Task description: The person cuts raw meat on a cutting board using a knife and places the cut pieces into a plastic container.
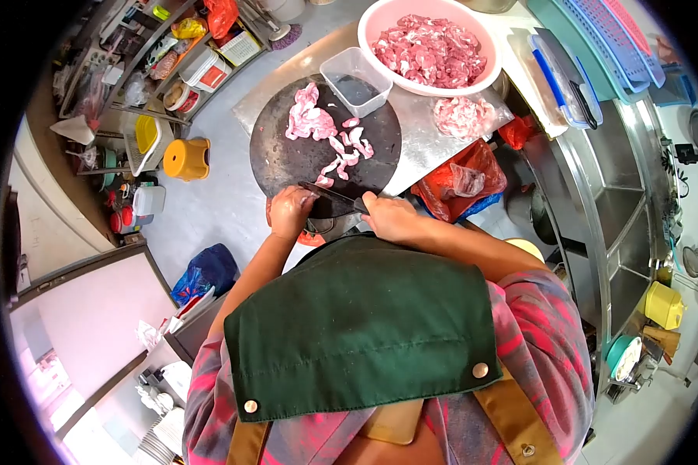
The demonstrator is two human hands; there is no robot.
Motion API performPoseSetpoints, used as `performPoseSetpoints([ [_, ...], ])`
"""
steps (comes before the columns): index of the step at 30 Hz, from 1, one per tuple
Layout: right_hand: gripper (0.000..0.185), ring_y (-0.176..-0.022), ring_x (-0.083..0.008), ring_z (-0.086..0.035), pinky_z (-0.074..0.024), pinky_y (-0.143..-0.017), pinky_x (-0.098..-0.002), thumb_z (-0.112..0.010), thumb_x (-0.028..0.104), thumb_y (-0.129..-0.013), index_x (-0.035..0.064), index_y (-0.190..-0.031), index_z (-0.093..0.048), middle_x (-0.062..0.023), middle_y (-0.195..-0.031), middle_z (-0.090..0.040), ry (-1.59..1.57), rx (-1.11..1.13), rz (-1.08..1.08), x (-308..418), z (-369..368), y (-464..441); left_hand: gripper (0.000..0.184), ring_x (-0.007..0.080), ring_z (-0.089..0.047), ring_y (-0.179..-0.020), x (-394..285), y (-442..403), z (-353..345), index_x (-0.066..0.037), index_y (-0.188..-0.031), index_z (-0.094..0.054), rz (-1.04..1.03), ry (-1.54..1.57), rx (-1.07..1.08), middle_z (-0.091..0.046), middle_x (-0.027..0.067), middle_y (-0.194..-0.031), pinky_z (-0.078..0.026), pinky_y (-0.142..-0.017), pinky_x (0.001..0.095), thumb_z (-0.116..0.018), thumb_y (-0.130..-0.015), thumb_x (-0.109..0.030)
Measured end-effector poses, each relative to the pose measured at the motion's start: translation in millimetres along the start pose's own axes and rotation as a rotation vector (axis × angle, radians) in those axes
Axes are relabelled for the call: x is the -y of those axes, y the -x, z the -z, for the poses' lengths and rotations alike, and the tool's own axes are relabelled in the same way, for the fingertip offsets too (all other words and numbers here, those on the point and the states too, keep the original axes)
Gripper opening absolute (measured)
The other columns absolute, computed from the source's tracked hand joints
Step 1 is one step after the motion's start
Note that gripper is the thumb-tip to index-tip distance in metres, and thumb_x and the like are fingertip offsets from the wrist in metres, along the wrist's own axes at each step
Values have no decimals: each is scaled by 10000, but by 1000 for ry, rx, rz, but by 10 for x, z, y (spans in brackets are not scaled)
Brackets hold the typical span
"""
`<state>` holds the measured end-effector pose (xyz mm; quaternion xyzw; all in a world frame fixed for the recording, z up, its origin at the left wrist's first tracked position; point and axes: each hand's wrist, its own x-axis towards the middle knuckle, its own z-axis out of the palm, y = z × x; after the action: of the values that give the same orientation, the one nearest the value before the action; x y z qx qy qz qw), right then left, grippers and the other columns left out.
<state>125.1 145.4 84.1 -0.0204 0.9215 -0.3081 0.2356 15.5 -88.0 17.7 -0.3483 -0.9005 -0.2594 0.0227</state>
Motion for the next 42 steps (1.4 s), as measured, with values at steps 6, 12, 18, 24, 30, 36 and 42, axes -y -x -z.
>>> performPoseSetpoints([
  [6, 271, -842, -404, -621, -472, -678, -495, -525, 229, -901, -6, -983, -420, -236, -851, -630, -7, -61, 45, 463, -82, -615, 76, 269, -621, -826, 67, -6, -106, -88, -768, -669, -101, 80, 26, -663, 68, -848, -483, -742, 390, -685, -705, -128],
  [12, 299, -840, -419, -614, -465, -718, -492, -546, 265, -898, 16, -1002, -417, -245, -828, -621, -56, -21, -86, 42, 51, -115, 413, 285, -572, -825, -77, 236, 129, -82, -965, -622, 230, 74, -90, -611, 106, -932, -468, -733, 390, -804, -594, -91],
  [18, 349, -792, -443, -606, -469, -689, -498, -547, 278, -904, -1, -1060, -407, -270, -815, -617, -105, -251, -140, -182, 198, -91, 229, 121, -551, -597, 59, 66, -116, -11, -918, -590, 612, 534, -18, -590, 25, -696, -447, -555, 273, -719, -740, -75],
  [24, 323, -780, -447, -603, -465, -670, -502, -552, 258, -902, 5, -1037, -403, -259, -774, -614, -86, -252, -68, -71, 337, 52, 370, 106, -571, -586, -91, -139, -274, -5, -985, -535, 776, 831, -69, -644, 58, -737, -465, -535, 257, -766, -741, -160],
  [30, 294, -835, -435, -602, -459, -691, -516, -549, 233, -898, 6, -1007, -399, -256, -832, -614, -22, -126, 48, -116, 190, 131, 254, 269, -589, -783, -164, -92, -65, -48, -908, -621, 247, 156, -166, -598, 116, -893, -488, -689, 353, -741, -711, -153],
  [36, 238, -833, -436, -603, -457, -691, -517, -515, 202, -908, -2, -956, -403, -257, -828, -614, 11, -86, 50, -34, 159, 20, 107, 310, -584, -830, -19, -145, -228, -48, -810, -645, 42, 142, -86, -600, 102, -875, -491, -739, 382, -675, -718, -93],
  [42, 225, -836, -429, -611, -463, -694, -519, -524, 197, -893, -4, -951, -441, -248, -878, -624, -5, -84, 17, 355, 30, -740, 55, 307, -606, -824, -59, -169, -201, -64, -743, -665, 31, 116, -10, -634, 99, -884, -507, -748, 379, -611, -734, -64],
])
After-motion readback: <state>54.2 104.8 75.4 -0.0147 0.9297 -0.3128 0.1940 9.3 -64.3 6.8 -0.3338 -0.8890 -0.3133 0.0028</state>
